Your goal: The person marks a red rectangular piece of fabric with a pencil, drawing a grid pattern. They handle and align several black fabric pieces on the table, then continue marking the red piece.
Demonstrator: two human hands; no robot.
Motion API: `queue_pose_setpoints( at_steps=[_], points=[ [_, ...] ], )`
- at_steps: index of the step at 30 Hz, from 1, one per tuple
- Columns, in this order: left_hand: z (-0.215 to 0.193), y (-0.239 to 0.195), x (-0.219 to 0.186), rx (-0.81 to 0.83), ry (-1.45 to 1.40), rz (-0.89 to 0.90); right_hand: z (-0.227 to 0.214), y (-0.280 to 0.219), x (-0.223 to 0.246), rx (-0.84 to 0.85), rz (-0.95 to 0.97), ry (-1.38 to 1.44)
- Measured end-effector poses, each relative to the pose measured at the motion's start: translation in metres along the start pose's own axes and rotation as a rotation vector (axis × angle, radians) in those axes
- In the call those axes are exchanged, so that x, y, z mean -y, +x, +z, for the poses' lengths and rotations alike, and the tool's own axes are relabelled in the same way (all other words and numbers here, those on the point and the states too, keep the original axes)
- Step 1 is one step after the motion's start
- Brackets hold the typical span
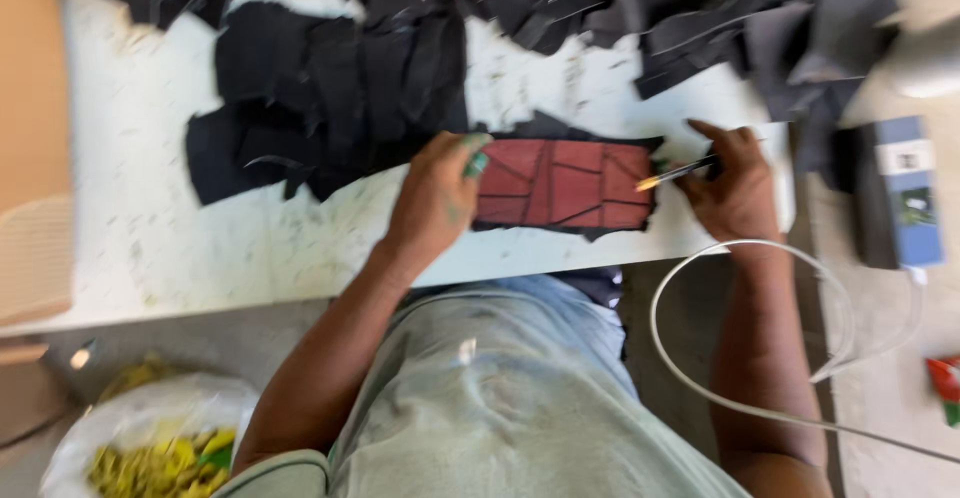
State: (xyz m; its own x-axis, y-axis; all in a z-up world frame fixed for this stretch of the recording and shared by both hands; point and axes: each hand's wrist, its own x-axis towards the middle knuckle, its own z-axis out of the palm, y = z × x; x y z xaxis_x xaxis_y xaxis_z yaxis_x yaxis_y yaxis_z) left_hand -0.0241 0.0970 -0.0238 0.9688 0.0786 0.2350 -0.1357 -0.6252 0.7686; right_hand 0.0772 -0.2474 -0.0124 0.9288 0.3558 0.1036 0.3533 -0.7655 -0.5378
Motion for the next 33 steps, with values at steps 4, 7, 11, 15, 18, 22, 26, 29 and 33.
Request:
queue_pose_setpoints(
  at_steps=[4,7,11,15,18,22,26,29,33],
  points=[
    [-0.044,-0.023,0.035,0.038,0.036,-0.187,0.003,0.001,-0.016,-0.061,-0.061,-0.022],
    [-0.05,-0.032,0.042,0.024,-0.036,-0.198,0.006,-0.006,-0.022,-0.105,0.031,0.046],
    [-0.04,-0.033,0.038,-0.022,-0.048,-0.119,0.005,-0.008,-0.016,-0.104,-0.018,-0.035],
    [-0.03,-0.026,0.031,-0.082,-0.034,-0.107,0.0,0.0,0.007,-0.074,-0.039,0.013],
    [-0.02,-0.023,0.025,-0.095,0.07,-0.108,-0.013,0.001,0.022,-0.138,-0.145,-0.006],
    [-0.017,-0.025,0.022,-0.082,0.123,-0.059,-0.038,-0.005,0.023,-0.318,-0.356,-0.557],
    [-0.025,-0.026,0.016,-0.022,0.115,-0.081,-0.048,-0.005,-0.001,-0.276,0.087,0.141],
    [-0.022,-0.024,0.007,0.007,0.09,-0.056,-0.045,-0.013,-0.021,-0.335,0.231,0.427],
    [-0.017,-0.014,-0.001,0.022,0.169,-0.076,-0.031,-0.009,-0.022,-0.134,0.131,0.185]
  ],
)
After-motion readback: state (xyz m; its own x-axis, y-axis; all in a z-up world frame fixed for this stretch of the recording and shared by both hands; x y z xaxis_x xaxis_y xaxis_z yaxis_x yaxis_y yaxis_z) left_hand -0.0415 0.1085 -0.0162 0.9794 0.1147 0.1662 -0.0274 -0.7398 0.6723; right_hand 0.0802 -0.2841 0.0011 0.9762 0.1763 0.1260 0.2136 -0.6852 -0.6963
